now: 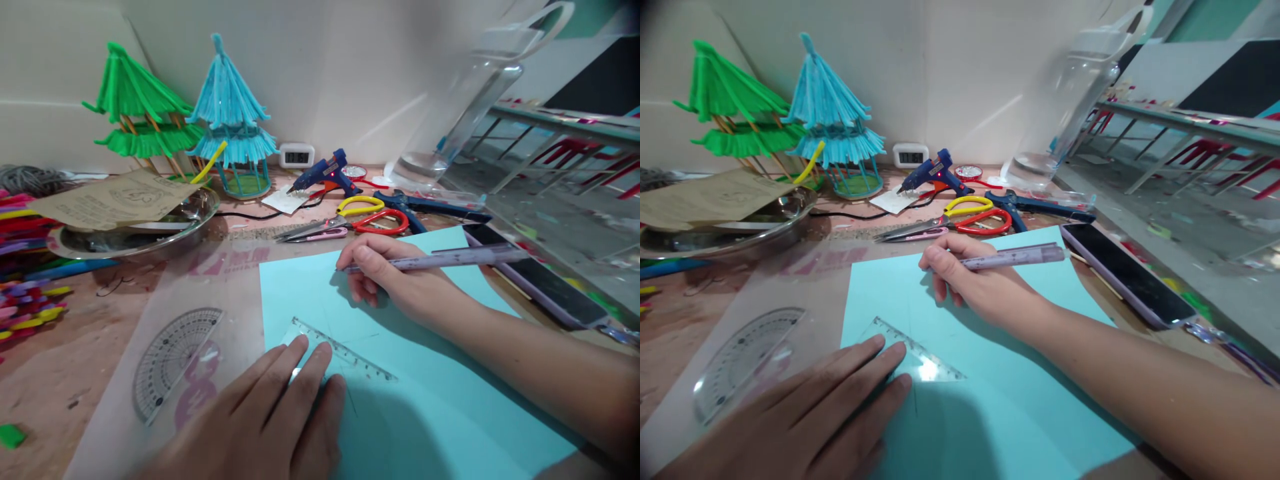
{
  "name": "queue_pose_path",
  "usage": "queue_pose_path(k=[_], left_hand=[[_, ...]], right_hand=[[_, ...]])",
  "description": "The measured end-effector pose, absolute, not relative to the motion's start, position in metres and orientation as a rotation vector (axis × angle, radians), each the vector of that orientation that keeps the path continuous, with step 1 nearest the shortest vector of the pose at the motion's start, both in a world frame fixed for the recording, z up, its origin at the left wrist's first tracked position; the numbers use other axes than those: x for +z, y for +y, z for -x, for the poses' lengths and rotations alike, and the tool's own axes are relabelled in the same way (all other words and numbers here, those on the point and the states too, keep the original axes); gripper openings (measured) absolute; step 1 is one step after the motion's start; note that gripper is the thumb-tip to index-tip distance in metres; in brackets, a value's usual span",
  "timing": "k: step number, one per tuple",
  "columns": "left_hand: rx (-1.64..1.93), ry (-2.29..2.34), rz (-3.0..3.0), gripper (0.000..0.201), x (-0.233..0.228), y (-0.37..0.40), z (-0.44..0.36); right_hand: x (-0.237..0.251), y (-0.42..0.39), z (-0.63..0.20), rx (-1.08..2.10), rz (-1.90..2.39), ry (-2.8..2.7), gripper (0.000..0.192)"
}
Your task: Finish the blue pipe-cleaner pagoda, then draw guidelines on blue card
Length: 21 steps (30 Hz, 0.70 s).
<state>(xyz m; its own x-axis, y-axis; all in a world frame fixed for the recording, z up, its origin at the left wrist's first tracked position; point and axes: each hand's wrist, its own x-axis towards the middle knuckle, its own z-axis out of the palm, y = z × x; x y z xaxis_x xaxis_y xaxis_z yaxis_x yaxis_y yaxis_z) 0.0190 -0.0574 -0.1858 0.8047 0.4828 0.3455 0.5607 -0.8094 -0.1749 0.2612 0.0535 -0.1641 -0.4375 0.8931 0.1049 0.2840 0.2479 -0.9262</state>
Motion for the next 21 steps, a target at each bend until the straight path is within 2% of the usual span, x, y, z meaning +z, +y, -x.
queue_pose_path(k=[13, 21], left_hand=[[-0.389, -0.773, 2.651, 0.037, -0.183, -0.058, -0.019], [-0.435, -0.821, 2.587, 0.034, -0.197, -0.063, -0.021]], right_hand=[[-0.164, 0.052, -0.262, 1.189, 1.068, -1.886, 0.039], [-0.164, 0.052, -0.261, 1.200, 1.044, -1.874, 0.039]])
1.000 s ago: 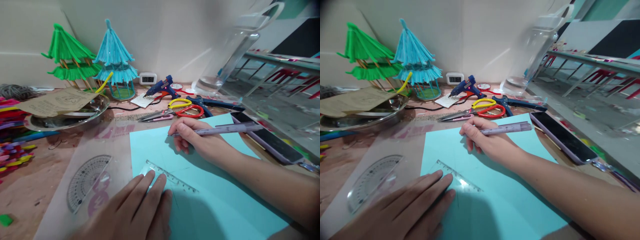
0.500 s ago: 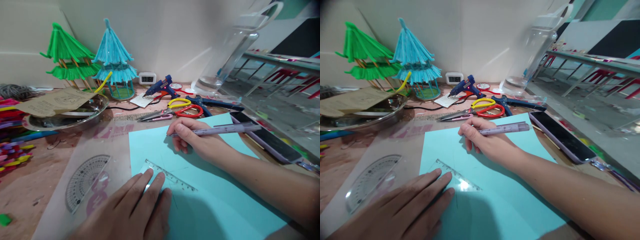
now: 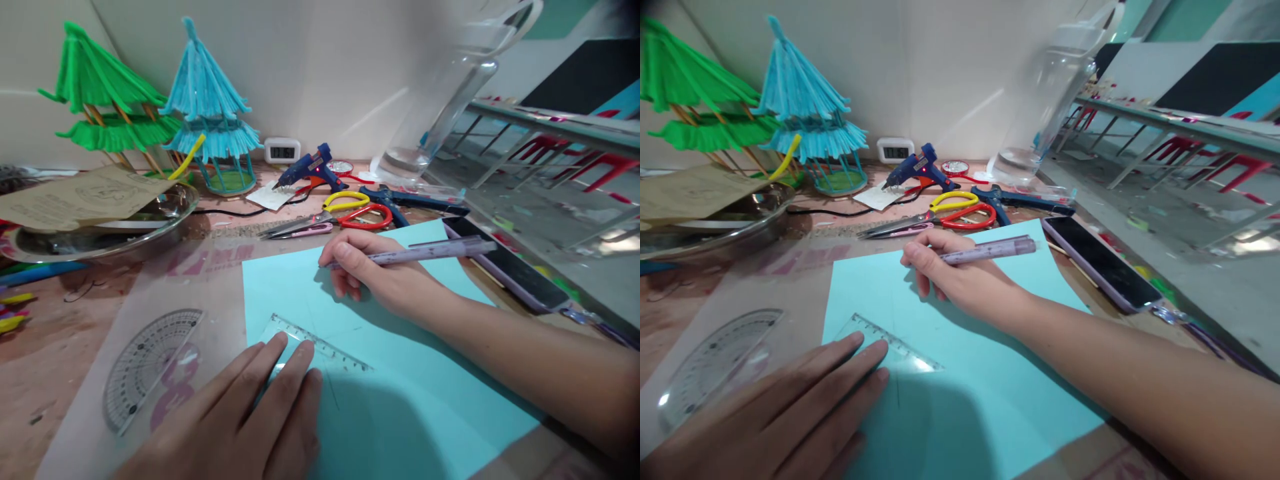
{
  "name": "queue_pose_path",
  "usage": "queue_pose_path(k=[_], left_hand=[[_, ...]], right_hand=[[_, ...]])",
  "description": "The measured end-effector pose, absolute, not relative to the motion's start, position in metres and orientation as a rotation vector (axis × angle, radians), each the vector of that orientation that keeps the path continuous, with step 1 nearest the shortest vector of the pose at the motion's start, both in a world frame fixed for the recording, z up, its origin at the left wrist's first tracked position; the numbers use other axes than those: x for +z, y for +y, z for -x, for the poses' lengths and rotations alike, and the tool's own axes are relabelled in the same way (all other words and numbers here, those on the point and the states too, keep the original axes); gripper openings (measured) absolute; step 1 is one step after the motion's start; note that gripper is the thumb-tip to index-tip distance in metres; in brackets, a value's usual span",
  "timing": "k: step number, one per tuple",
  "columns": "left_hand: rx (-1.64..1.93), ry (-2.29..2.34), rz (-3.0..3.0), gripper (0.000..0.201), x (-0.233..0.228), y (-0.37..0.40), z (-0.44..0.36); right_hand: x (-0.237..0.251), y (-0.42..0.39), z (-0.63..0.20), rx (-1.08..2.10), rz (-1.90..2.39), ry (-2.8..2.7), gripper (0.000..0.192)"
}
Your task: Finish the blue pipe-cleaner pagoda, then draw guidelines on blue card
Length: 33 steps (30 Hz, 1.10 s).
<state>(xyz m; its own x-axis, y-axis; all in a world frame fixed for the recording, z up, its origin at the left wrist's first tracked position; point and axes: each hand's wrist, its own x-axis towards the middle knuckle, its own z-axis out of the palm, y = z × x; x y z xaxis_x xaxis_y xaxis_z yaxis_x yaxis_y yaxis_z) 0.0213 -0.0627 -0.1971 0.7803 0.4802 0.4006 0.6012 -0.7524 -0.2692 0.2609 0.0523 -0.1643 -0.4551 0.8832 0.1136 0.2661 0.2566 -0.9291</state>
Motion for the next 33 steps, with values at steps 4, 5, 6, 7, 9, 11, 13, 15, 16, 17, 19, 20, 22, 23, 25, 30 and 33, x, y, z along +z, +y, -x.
queue_pose_path(k=[4, 5, 6, 7, 9, 11, 13, 15, 16, 17, 19, 20, 22, 23, 25, 30, 33], left_hand=[[-0.426, -0.786, 2.637, 0.034, -0.202, -0.063, -0.021], [-0.434, -0.783, 2.643, 0.035, -0.202, -0.063, -0.020], [-0.452, -0.786, 2.642, 0.035, -0.202, -0.062, -0.020], [-0.475, -0.784, 2.638, 0.035, -0.201, -0.062, -0.020], [-0.497, -0.753, 2.615, 0.032, -0.199, -0.059, -0.020], [-0.472, -0.667, 2.611, 0.030, -0.198, -0.056, -0.019], [-0.450, -0.615, 2.618, 0.030, -0.198, -0.054, -0.017], [-0.478, -0.646, 2.628, 0.031, -0.200, -0.053, -0.016], [-0.504, -0.671, 2.626, 0.032, -0.203, -0.054, -0.016], [-0.527, -0.686, 2.628, 0.033, -0.205, -0.054, -0.016], [-0.548, -0.697, 2.636, 0.034, -0.210, -0.056, -0.017], [-0.541, -0.701, 2.645, 0.033, -0.212, -0.056, -0.017], [-0.567, -0.706, 2.640, 0.031, -0.215, -0.057, -0.018], [-0.584, -0.717, 2.632, 0.032, -0.217, -0.057, -0.018], [-0.608, -0.718, 2.615, 0.034, -0.219, -0.058, -0.017], [-0.578, -0.713, 2.626, 0.037, -0.223, -0.059, -0.014], [-0.572, -0.719, 2.672, 0.037, -0.224, -0.059, -0.013]], right_hand=[[-0.164, 0.052, -0.261, 1.222, 1.020, -1.865, 0.037], [-0.164, 0.052, -0.261, 1.225, 1.018, -1.865, 0.037], [-0.164, 0.052, -0.261, 1.224, 1.018, -1.866, 0.037], [-0.164, 0.052, -0.261, 1.224, 1.018, -1.869, 0.037], [-0.163, 0.052, -0.261, 1.225, 1.016, -1.871, 0.038], [-0.163, 0.052, -0.261, 1.220, 1.017, -1.877, 0.038], [-0.162, 0.052, -0.260, 1.213, 1.023, -1.883, 0.039], [-0.162, 0.052, -0.260, 1.209, 1.029, -1.881, 0.039], [-0.162, 0.052, -0.259, 1.211, 1.031, -1.878, 0.039], [-0.162, 0.052, -0.259, 1.212, 1.029, -1.874, 0.039], [-0.162, 0.051, -0.259, 1.219, 1.025, -1.872, 0.038], [-0.162, 0.051, -0.260, 1.222, 1.023, -1.873, 0.038], [-0.162, 0.051, -0.260, 1.225, 1.020, -1.873, 0.038], [-0.162, 0.051, -0.260, 1.223, 1.021, -1.873, 0.039], [-0.161, 0.051, -0.260, 1.218, 1.027, -1.875, 0.039], [-0.161, 0.051, -0.260, 1.200, 1.006, -1.892, 0.037], [-0.161, 0.051, -0.260, 1.184, 1.015, -1.900, 0.037]])
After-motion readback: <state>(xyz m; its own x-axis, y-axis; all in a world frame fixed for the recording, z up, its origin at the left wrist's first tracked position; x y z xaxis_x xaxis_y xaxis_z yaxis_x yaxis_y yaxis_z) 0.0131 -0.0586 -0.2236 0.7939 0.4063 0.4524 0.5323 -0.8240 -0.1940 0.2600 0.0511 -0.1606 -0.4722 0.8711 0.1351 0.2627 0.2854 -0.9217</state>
